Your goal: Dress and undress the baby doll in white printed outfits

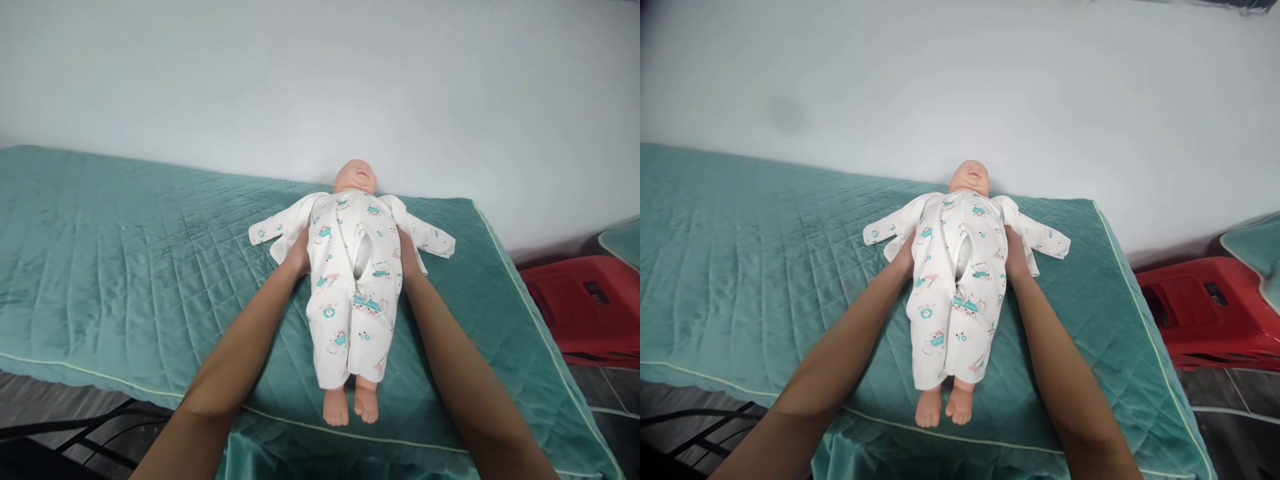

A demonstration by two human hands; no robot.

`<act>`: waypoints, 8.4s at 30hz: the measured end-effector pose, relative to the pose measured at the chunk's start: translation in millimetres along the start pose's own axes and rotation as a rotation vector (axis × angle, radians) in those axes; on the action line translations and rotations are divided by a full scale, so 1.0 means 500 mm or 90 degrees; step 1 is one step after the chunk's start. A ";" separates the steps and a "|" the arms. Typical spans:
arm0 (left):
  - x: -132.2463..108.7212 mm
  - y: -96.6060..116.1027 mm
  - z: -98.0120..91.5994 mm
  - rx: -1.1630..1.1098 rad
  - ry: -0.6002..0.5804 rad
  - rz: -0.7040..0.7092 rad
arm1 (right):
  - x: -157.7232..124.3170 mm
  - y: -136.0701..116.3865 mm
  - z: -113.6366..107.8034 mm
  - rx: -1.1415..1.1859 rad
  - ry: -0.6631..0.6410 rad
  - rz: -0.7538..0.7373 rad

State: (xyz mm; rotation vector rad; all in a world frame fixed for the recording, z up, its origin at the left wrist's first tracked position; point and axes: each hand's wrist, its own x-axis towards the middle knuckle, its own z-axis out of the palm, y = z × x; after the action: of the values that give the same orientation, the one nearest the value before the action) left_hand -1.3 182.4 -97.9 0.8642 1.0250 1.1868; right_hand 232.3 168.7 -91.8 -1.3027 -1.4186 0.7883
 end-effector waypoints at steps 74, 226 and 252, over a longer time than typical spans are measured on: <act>-0.537 -0.145 -0.029 0.561 0.105 0.444 | -0.192 -0.213 -0.019 -0.520 -0.376 -0.514; -0.219 -0.032 -0.083 1.032 -0.274 0.477 | -0.201 0.030 -0.092 -0.424 -0.305 -0.424; -0.160 -0.049 -0.107 0.836 0.450 0.270 | -0.067 0.038 -0.140 -0.464 -0.046 0.120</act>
State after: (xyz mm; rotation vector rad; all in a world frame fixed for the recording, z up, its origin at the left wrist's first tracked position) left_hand -49.8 99.8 -124.1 1.7797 2.3939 1.0963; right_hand 301.1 128.9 -98.1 -1.9958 -1.7382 0.4400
